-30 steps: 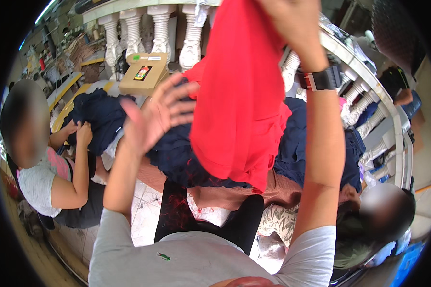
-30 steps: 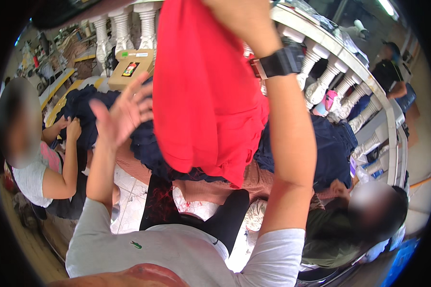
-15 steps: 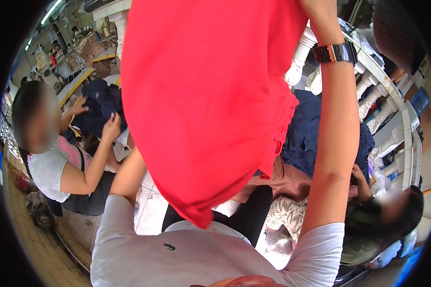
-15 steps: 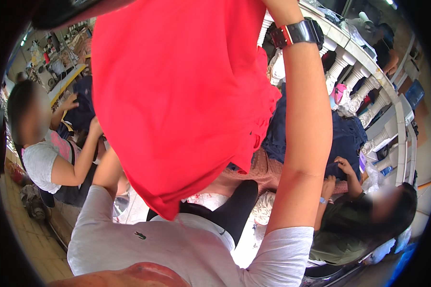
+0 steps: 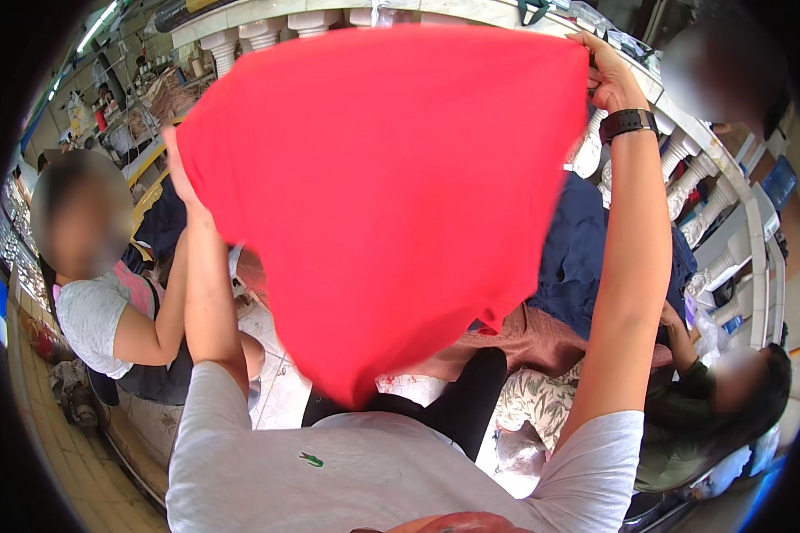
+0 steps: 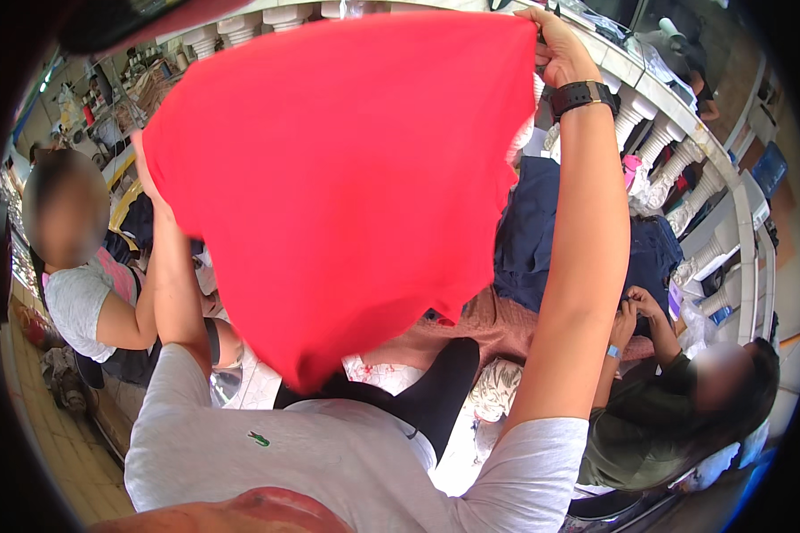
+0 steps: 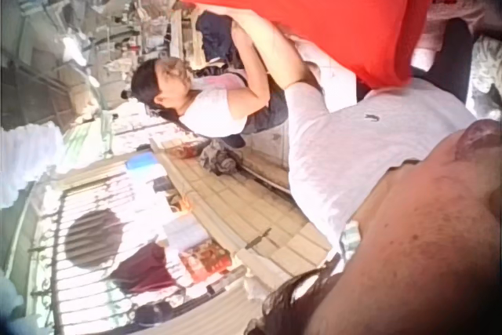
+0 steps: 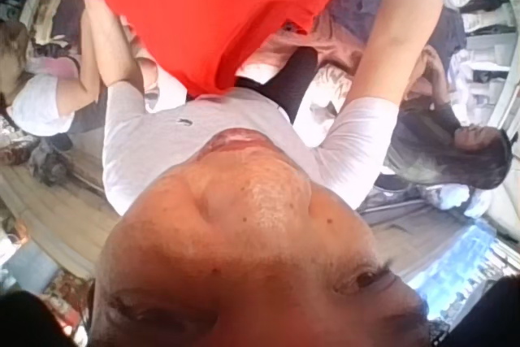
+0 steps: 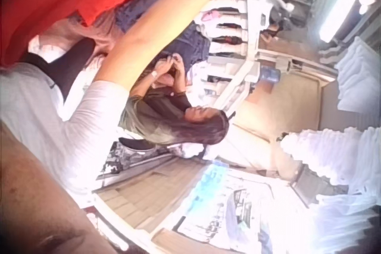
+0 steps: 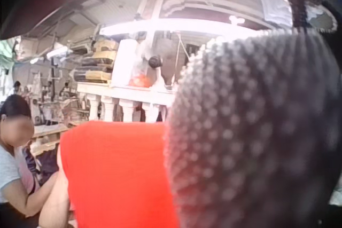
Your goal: The person uses a small tool to trim loose threads and tags from a red garment. They repeatedly lift and turn the fabric to access different areas, then place the garment back on a pile of clothes.
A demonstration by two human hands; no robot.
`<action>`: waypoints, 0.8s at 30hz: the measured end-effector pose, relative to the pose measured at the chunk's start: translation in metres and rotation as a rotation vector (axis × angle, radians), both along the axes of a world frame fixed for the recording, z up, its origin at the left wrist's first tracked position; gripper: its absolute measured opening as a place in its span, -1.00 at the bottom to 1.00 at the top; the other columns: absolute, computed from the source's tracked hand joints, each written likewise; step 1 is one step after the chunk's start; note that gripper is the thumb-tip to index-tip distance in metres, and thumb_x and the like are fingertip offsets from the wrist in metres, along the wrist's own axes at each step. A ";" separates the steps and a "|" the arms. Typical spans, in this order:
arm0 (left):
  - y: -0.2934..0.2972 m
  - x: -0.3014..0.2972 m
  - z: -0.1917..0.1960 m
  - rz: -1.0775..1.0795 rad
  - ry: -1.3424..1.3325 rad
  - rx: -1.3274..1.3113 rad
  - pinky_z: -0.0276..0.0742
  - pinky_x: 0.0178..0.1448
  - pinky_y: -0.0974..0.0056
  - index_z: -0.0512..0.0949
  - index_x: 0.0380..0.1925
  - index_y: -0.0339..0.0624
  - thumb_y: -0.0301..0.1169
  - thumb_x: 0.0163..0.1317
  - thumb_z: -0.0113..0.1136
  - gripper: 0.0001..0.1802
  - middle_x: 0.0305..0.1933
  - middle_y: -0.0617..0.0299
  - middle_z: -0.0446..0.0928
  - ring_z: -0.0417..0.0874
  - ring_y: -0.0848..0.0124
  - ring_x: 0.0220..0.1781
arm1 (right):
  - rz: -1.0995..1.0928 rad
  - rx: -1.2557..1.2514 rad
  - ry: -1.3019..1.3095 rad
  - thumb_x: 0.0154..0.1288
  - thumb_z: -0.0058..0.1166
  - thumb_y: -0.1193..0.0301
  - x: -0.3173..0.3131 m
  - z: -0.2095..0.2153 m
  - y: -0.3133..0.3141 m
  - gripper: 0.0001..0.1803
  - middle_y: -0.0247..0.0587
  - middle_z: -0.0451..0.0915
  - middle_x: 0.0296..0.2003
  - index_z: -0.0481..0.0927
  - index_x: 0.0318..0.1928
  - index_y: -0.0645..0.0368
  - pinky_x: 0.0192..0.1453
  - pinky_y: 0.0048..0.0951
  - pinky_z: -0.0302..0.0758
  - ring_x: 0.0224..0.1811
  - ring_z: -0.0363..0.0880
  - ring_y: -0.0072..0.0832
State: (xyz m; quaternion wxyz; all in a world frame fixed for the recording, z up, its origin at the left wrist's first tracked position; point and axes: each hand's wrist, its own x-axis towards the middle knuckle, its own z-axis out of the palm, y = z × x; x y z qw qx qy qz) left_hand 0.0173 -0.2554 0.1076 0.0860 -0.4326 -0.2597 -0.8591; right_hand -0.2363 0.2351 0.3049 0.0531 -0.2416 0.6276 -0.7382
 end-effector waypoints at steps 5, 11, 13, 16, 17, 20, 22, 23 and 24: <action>0.019 -0.018 0.056 0.642 -0.487 -0.590 0.48 0.39 0.18 0.35 0.32 -0.42 -0.10 0.46 0.14 -0.35 0.32 -0.05 0.48 0.58 0.29 0.28 | 0.044 -0.118 0.067 0.39 0.25 0.27 0.000 -0.015 0.004 -0.80 -0.64 0.42 -0.60 0.56 -0.36 0.03 -0.65 -0.67 -0.02 -0.72 0.09 -0.80; -0.011 -0.058 0.030 0.568 -0.707 -0.503 0.61 0.25 0.30 0.46 0.23 -0.36 -0.34 0.48 0.12 -0.58 0.21 0.11 0.58 0.66 0.38 0.16 | -0.003 0.048 -0.109 0.27 0.38 0.29 -0.013 -0.087 0.001 -0.63 -0.67 0.21 -0.72 0.41 -0.53 -0.08 -0.65 -0.59 -0.12 -0.78 -0.10 -0.76; -0.016 -0.076 0.022 0.508 -0.698 -0.445 0.62 0.25 0.29 0.46 0.22 -0.37 -0.35 0.48 0.12 -0.59 0.22 0.10 0.58 0.66 0.38 0.17 | 0.023 -0.080 -0.165 0.35 0.30 0.32 -0.038 -0.112 0.017 -0.70 -0.64 0.27 -0.71 0.45 -0.49 -0.04 -0.68 -0.59 -0.12 -0.79 -0.06 -0.77; -0.021 -0.088 0.007 0.490 -0.719 -0.408 0.61 0.28 0.26 0.43 0.23 -0.37 -0.36 0.47 0.12 -0.58 0.23 0.07 0.56 0.65 0.38 0.18 | 0.013 0.019 -0.201 0.39 0.25 0.32 -0.057 -0.145 0.027 -0.73 -0.62 0.33 -0.68 0.47 -0.46 -0.02 -0.68 -0.61 -0.13 -0.79 -0.04 -0.78; -0.024 -0.088 0.004 0.473 -0.705 -0.406 0.61 0.29 0.25 0.41 0.24 -0.37 -0.36 0.47 0.12 -0.57 0.23 0.07 0.56 0.65 0.37 0.18 | -0.036 0.003 -0.194 0.40 0.25 0.32 -0.058 -0.143 0.027 -0.72 -0.62 0.33 -0.68 0.47 -0.46 -0.03 -0.68 -0.60 -0.12 -0.79 -0.03 -0.77; -0.015 -0.082 0.008 0.462 -0.662 -0.416 0.61 0.27 0.24 0.38 0.28 -0.34 -0.35 0.47 0.13 -0.54 0.23 0.10 0.56 0.65 0.38 0.16 | -0.054 -0.066 -0.100 0.39 0.27 0.30 -0.068 -0.127 0.034 -0.73 -0.62 0.34 -0.67 0.48 -0.45 -0.04 -0.69 -0.59 -0.09 -0.80 0.01 -0.76; 0.003 -0.069 0.012 0.565 -0.662 -0.563 0.62 0.23 0.28 0.37 0.30 -0.31 -0.33 0.47 0.13 -0.52 0.23 0.15 0.55 0.66 0.40 0.15 | -0.101 -0.129 0.030 0.40 0.27 0.32 -0.076 -0.109 0.031 -0.72 -0.61 0.35 -0.65 0.46 -0.45 -0.07 -0.66 -0.60 -0.01 -0.76 0.08 -0.76; 0.014 -0.062 0.013 0.656 -0.673 -0.705 0.63 0.19 0.31 0.36 0.30 -0.30 -0.32 0.47 0.14 -0.51 0.23 0.18 0.55 0.67 0.41 0.13 | -0.136 -0.187 0.046 0.40 0.27 0.32 -0.076 -0.101 0.027 -0.71 -0.60 0.35 -0.65 0.45 -0.46 -0.07 -0.65 -0.60 -0.01 -0.75 0.09 -0.76; 0.023 -0.056 0.012 0.746 -0.684 -0.846 0.63 0.16 0.34 0.36 0.31 -0.28 -0.31 0.47 0.14 -0.50 0.22 0.21 0.55 0.67 0.43 0.12 | -0.170 -0.245 0.060 0.40 0.27 0.32 -0.077 -0.097 0.021 -0.70 -0.59 0.35 -0.65 0.45 -0.47 -0.07 -0.64 -0.60 -0.01 -0.74 0.11 -0.76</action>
